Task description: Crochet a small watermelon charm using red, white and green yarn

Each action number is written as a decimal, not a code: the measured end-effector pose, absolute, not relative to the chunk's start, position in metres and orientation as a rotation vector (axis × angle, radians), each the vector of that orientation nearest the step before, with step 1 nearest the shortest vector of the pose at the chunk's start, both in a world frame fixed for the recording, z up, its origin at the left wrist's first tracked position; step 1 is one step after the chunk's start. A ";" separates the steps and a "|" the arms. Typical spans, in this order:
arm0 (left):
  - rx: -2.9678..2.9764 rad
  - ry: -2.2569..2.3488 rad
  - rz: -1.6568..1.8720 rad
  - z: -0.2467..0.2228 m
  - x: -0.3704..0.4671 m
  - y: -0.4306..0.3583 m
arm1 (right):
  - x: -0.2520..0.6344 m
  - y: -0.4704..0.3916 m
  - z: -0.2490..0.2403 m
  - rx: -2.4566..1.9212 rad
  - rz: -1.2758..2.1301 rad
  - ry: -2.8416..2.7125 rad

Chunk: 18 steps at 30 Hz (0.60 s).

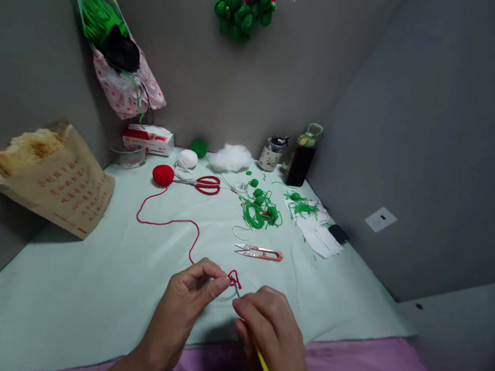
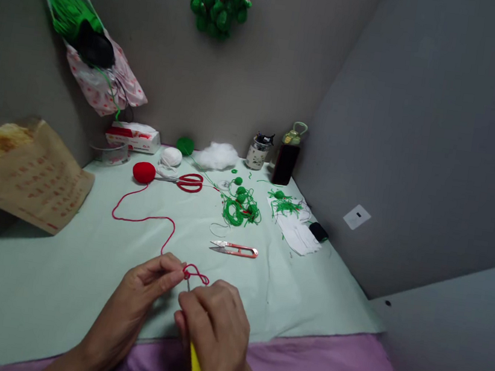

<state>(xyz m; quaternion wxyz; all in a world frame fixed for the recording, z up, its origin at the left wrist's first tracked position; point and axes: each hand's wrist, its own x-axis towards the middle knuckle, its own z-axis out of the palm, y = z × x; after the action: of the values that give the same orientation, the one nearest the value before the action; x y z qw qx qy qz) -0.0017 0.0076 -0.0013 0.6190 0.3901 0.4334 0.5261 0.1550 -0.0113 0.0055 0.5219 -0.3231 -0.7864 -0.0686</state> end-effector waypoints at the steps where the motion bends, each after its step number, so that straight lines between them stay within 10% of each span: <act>1: 0.888 0.987 1.198 0.000 -0.001 0.007 | 0.155 -0.012 0.004 -0.791 -0.231 -1.894; 8: 0.789 0.840 1.078 0.007 0.000 0.005 | 0.160 -0.011 -0.004 -0.793 -0.296 -1.927; 18: 1.023 0.907 1.050 0.008 -0.006 0.012 | 0.167 -0.011 0.011 -1.023 0.716 -1.445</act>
<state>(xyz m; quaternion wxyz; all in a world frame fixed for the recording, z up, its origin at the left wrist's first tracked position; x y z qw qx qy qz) -0.0064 0.0119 0.0081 0.6509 0.4506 0.3995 0.4623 0.1672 -0.0112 0.0108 0.5778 -0.4371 -0.6177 0.3059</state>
